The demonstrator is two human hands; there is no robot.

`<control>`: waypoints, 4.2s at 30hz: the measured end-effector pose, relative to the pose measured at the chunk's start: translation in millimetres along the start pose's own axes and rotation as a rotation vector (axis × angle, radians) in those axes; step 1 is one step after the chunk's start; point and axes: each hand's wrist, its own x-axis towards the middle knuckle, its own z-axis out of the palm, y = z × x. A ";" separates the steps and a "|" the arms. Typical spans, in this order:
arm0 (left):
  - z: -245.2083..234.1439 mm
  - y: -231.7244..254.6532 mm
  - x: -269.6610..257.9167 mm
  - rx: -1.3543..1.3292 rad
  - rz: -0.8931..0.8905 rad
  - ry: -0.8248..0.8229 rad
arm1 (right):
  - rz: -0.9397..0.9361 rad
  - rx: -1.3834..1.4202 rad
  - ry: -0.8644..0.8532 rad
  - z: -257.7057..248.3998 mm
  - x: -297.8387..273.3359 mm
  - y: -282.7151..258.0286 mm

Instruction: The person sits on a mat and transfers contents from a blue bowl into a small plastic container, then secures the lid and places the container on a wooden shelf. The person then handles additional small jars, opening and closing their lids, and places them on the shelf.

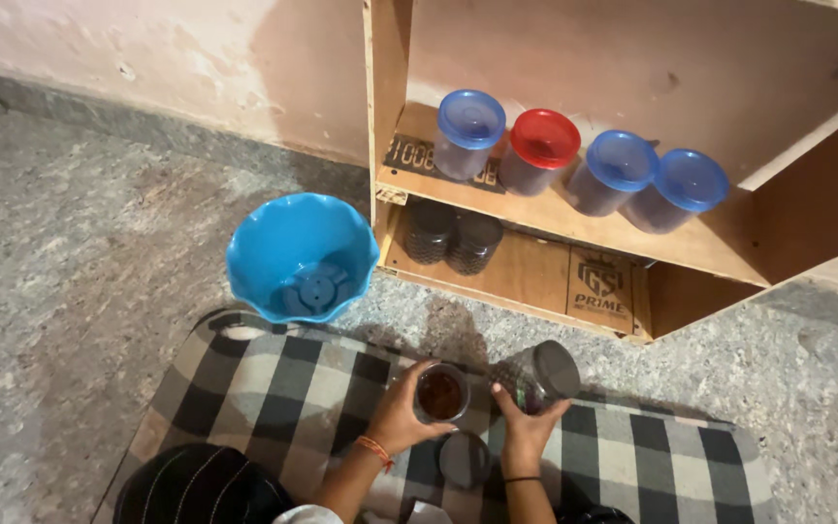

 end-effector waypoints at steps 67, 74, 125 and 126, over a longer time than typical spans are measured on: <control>11.9 -13.7 -23.8 -0.061 -0.115 0.159 | -0.337 -1.251 -1.075 -28.6 -67.8 -29.4; 3.3 14.9 -55.2 0.052 -0.321 0.204 | -0.382 -1.068 -0.861 -41.5 -51.7 -7.6; 30.8 41.9 -12.9 0.190 0.089 0.137 | -0.469 -0.509 -0.733 -13.2 -21.7 -43.4; 30.8 41.2 -13.1 0.195 0.073 0.121 | -0.478 -0.523 -0.741 -13.7 -21.6 -44.3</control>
